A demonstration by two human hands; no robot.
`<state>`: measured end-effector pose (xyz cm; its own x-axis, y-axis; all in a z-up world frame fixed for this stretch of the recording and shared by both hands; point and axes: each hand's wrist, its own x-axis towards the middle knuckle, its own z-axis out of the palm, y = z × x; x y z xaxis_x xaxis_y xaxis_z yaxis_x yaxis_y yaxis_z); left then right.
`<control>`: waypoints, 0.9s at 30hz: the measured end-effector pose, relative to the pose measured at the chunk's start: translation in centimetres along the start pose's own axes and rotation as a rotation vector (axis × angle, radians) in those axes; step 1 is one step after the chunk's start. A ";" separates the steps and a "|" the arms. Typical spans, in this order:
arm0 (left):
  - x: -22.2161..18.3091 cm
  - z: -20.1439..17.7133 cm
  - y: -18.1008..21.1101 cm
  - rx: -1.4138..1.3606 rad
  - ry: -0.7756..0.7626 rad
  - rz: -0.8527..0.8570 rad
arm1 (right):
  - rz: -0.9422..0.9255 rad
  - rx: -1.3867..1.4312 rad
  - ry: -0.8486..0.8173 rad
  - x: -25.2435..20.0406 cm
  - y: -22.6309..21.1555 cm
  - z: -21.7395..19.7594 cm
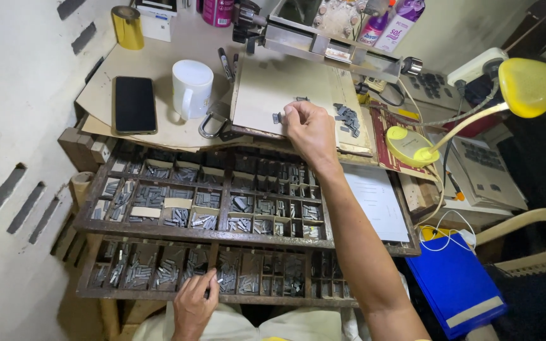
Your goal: The person selects individual metal movable type pieces from a compartmentalized wooden case and places them on a flat surface. They repeatedly pick up, inspect, and reposition the type pieces, occasionally moving the case and a sheet of paper to access different compartments.
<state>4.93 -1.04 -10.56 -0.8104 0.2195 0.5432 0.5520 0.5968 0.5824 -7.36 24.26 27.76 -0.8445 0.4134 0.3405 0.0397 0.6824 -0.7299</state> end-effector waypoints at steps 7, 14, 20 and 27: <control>0.4 -0.5 0.7 0.036 0.050 0.031 | 0.017 0.143 -0.053 0.5 1.3 -0.4; 0.4 -0.5 0.8 0.006 0.047 0.014 | -0.077 0.051 -0.104 0.7 1.7 -0.4; 0.3 -0.1 0.7 0.018 0.068 0.014 | -0.097 0.043 -0.113 0.4 1.5 -0.6; 0.4 -0.5 0.9 -0.001 0.050 0.012 | -0.077 0.117 -0.132 0.2 1.7 -0.7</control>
<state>5.17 -0.78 -9.48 -0.7932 0.1878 0.5793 0.5615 0.5937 0.5764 -7.10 25.95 27.03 -0.9057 0.2748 0.3228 -0.0835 0.6309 -0.7714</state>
